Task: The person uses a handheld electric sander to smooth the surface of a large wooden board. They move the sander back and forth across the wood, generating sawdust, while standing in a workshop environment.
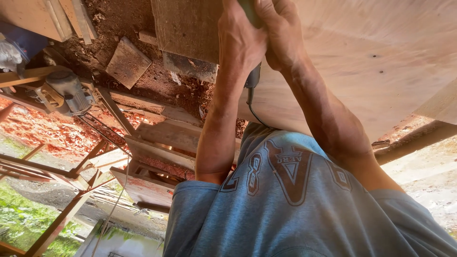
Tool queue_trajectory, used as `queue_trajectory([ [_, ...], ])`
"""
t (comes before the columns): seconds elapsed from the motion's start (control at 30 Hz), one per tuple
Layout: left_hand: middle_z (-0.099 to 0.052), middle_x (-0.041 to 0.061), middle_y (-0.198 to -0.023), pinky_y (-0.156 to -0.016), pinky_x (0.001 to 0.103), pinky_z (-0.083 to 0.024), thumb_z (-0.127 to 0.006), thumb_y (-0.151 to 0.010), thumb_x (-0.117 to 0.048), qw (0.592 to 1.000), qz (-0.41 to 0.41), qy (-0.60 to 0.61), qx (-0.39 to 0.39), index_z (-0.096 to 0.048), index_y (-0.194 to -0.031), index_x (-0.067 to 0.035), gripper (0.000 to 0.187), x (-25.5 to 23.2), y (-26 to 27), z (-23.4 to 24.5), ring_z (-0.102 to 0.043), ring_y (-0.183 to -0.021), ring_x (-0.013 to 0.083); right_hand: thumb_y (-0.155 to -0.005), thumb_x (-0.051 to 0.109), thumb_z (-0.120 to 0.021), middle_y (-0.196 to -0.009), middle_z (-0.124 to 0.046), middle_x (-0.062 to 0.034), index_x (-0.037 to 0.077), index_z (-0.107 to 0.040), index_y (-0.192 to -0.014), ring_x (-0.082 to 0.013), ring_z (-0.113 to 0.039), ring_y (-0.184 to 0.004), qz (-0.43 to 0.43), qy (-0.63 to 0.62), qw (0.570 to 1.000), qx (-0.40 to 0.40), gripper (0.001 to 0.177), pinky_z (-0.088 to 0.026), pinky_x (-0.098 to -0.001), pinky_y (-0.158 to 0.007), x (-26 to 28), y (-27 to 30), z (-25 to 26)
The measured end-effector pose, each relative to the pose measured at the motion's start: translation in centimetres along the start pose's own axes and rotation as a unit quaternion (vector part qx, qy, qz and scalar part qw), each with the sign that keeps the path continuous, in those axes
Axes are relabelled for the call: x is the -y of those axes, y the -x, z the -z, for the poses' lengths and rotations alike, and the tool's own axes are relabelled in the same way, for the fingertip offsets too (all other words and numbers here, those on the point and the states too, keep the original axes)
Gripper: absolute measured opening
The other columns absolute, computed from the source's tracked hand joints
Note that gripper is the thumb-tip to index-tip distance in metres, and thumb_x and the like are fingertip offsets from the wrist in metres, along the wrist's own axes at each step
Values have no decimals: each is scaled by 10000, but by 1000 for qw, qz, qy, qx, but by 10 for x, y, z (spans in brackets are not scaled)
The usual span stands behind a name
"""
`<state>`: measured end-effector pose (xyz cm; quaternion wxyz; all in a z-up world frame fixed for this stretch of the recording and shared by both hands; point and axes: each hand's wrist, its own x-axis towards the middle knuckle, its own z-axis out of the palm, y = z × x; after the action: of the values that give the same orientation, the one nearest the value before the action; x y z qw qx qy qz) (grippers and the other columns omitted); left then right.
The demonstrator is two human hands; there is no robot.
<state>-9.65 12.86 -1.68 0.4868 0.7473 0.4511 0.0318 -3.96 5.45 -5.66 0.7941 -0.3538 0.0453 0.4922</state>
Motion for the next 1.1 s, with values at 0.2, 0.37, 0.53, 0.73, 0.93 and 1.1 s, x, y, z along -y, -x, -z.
queue_trajectory([
  [0.2, -771, 206, -1126, -781, 429, -735, -650, -936, -427, 1000, 13, 1, 12, -409, -1302, -103, 545, -21, 23, -22, -842, -941, 366, -942, 476, -736, -1140, -736, -95, 8, -660, -1203, -210, -716, -1059, -50, 28, 998, -39, 542, -629, -311, -915, 29, 30, 6],
  [0.37, -768, 190, -1112, -774, 428, -717, -649, -920, -439, 1000, 8, -15, 25, -415, -1300, -105, 558, -39, 31, -52, -831, -935, 359, -955, 524, -718, -1262, -717, -114, 8, -619, -1317, -226, -703, -1175, -25, 28, 999, -29, 638, -615, -312, -1012, 53, 48, 26],
  [0.53, -765, 176, -1100, -768, 428, -701, -649, -905, -451, 998, 5, -31, 53, -420, -1298, -107, 570, -56, 44, -86, -821, -928, 352, -941, 526, -727, -1205, -728, -80, 30, -639, -1281, -194, -706, -1117, -11, 21, 997, -70, 608, -613, -299, -949, 73, 68, 54],
  [0.73, -762, 157, -1084, -760, 427, -680, -647, -885, -465, 994, -7, -48, 97, -427, -1296, -109, 586, -80, 65, -132, -808, -920, 344, -960, 511, -698, -1142, -721, -48, 23, -645, -1267, -156, -689, -1062, 13, 5, 994, -105, 579, -586, -274, -888, 102, 101, 88],
  [0.93, -758, 138, -1067, -752, 427, -658, -646, -865, -480, 990, -9, -73, 120, -434, -1293, -112, 603, -97, 80, -173, -795, -912, 335, -991, 500, -695, -1259, -724, -88, 21, -631, -1332, -188, -697, -1158, 60, -9, 993, -104, 592, -600, -300, -978, 121, 123, 124],
  [1.1, -755, 124, -1055, -746, 426, -642, -645, -850, -491, 987, -11, -91, 133, -440, -1291, -114, 616, -110, 93, -202, -785, -906, 329, -983, 513, -700, -1258, -731, -106, 15, -640, -1316, -207, -706, -1174, 81, -1, 989, -124, 603, -605, -311, -997, 141, 142, 145],
])
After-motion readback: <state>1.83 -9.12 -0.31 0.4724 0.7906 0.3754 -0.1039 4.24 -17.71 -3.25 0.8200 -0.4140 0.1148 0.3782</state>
